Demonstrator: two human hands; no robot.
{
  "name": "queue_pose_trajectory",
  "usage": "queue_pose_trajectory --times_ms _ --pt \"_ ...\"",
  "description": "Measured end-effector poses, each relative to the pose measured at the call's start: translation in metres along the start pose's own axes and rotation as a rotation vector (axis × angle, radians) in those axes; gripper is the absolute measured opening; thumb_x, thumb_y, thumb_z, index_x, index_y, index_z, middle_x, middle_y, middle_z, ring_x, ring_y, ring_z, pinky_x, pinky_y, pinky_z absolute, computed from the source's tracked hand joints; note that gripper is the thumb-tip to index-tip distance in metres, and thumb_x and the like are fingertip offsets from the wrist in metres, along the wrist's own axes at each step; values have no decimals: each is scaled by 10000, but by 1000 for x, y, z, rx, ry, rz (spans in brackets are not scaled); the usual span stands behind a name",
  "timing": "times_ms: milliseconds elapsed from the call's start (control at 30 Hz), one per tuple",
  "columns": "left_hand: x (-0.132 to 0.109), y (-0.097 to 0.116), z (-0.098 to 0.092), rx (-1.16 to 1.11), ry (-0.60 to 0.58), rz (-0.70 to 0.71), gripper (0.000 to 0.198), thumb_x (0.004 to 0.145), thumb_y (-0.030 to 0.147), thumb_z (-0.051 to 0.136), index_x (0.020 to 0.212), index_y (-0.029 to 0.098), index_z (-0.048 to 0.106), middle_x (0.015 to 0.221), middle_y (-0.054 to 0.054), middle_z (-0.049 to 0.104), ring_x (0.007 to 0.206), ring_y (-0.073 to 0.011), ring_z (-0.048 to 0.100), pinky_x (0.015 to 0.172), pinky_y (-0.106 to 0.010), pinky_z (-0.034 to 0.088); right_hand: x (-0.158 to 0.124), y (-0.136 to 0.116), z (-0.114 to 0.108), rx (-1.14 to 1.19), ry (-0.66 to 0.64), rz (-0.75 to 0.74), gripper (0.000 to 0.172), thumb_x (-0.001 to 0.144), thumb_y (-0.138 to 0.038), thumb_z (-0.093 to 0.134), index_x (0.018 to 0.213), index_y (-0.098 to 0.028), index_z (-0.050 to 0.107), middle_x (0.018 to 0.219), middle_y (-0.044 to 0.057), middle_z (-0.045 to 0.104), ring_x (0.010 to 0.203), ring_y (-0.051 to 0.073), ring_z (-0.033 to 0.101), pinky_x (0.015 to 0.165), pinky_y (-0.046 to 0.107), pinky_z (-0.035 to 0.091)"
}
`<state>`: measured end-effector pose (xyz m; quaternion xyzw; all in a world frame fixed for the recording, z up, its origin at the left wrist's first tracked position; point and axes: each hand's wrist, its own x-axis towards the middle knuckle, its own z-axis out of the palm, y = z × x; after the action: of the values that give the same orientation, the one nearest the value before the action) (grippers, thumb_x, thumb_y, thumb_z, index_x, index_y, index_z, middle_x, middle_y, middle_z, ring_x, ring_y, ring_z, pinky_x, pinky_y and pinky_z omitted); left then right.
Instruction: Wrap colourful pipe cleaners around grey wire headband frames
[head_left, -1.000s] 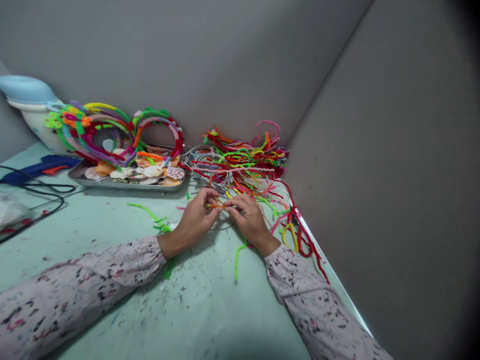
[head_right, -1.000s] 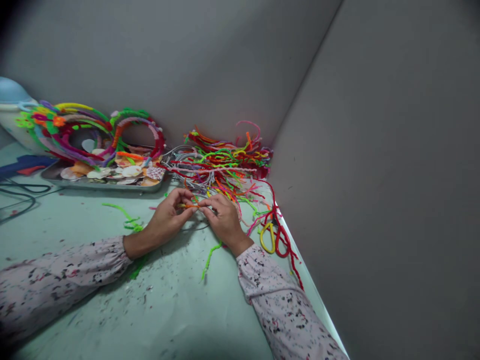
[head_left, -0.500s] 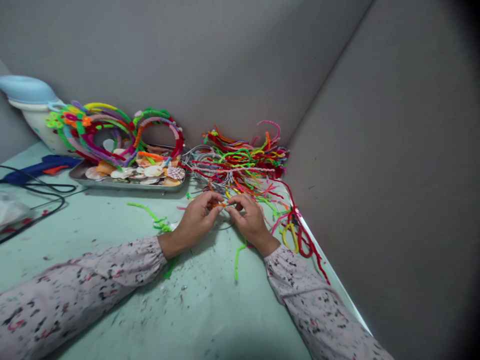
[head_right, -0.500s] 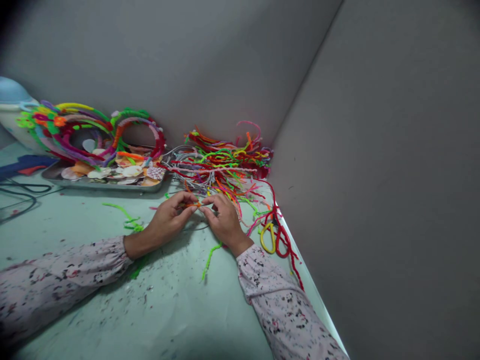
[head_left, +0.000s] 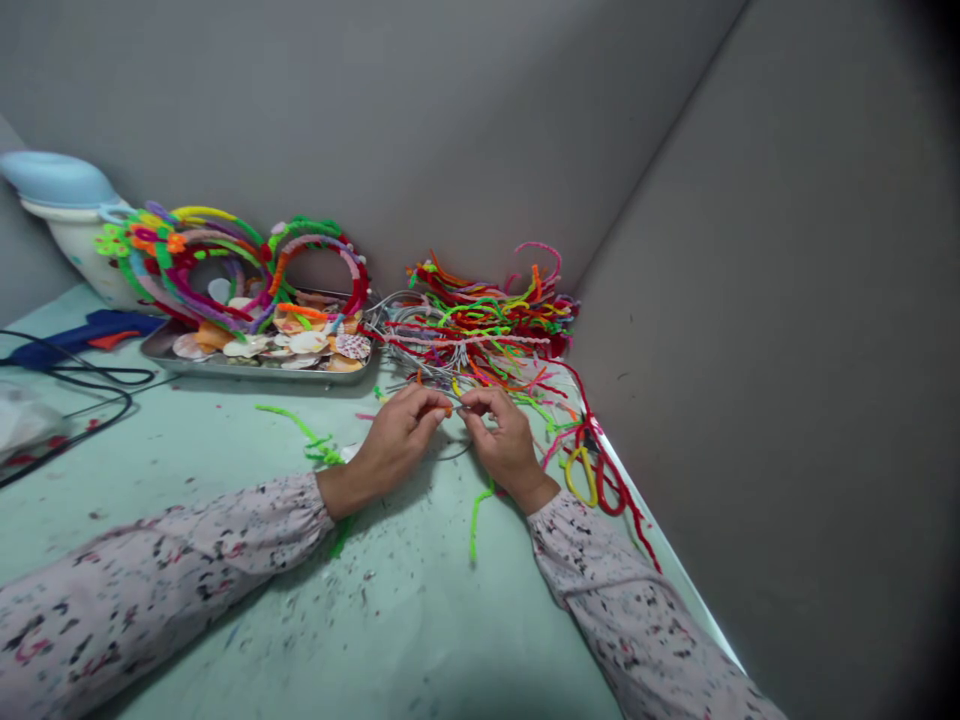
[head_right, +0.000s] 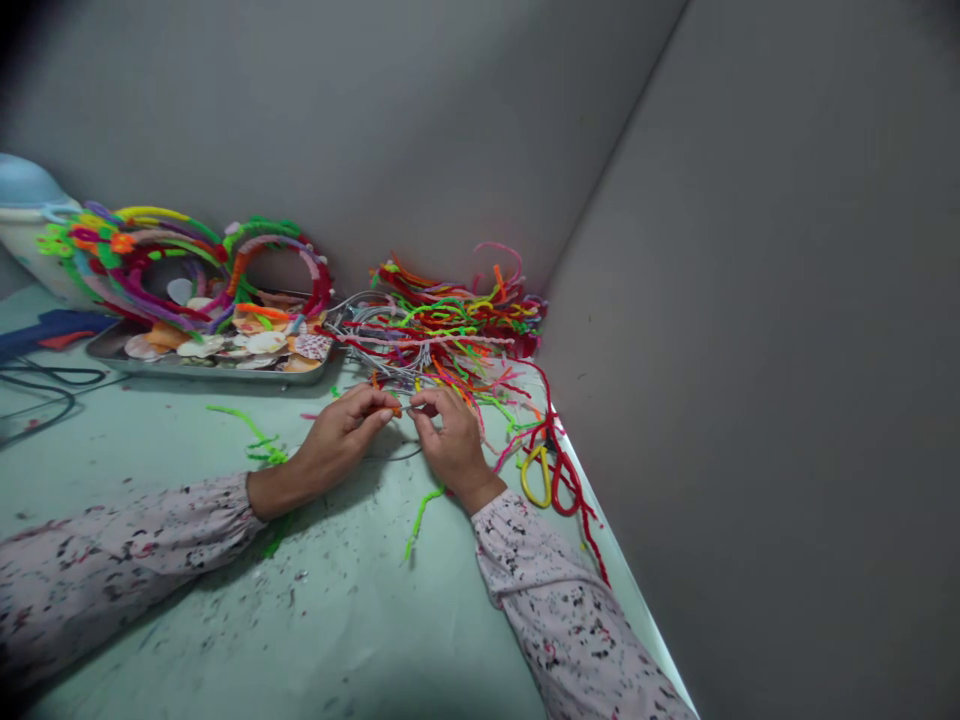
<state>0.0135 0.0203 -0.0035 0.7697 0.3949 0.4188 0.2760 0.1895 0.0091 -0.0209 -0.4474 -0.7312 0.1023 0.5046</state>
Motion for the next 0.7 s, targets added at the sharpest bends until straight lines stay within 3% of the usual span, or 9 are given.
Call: queue_pose_trajectory --times_ms 433,700 --pt "-3 5 2 34 -3 20 160 917 221 446 918 165 596 888 -37 588 860 -178 537 782 -309 410 1 -1 0 2 11 -79 87 843 -156 585 904 -218 582 950 51 637 889 184 591 775 335 504" --pt "0 1 1 29 -42 9 158 913 221 425 846 169 559 840 -31 573 833 -182 523 758 -312 398 0 -2 0 -16 21 -147 135 838 -123 555 925 -223 581 998 63 649 978 194 605 860 371 503"
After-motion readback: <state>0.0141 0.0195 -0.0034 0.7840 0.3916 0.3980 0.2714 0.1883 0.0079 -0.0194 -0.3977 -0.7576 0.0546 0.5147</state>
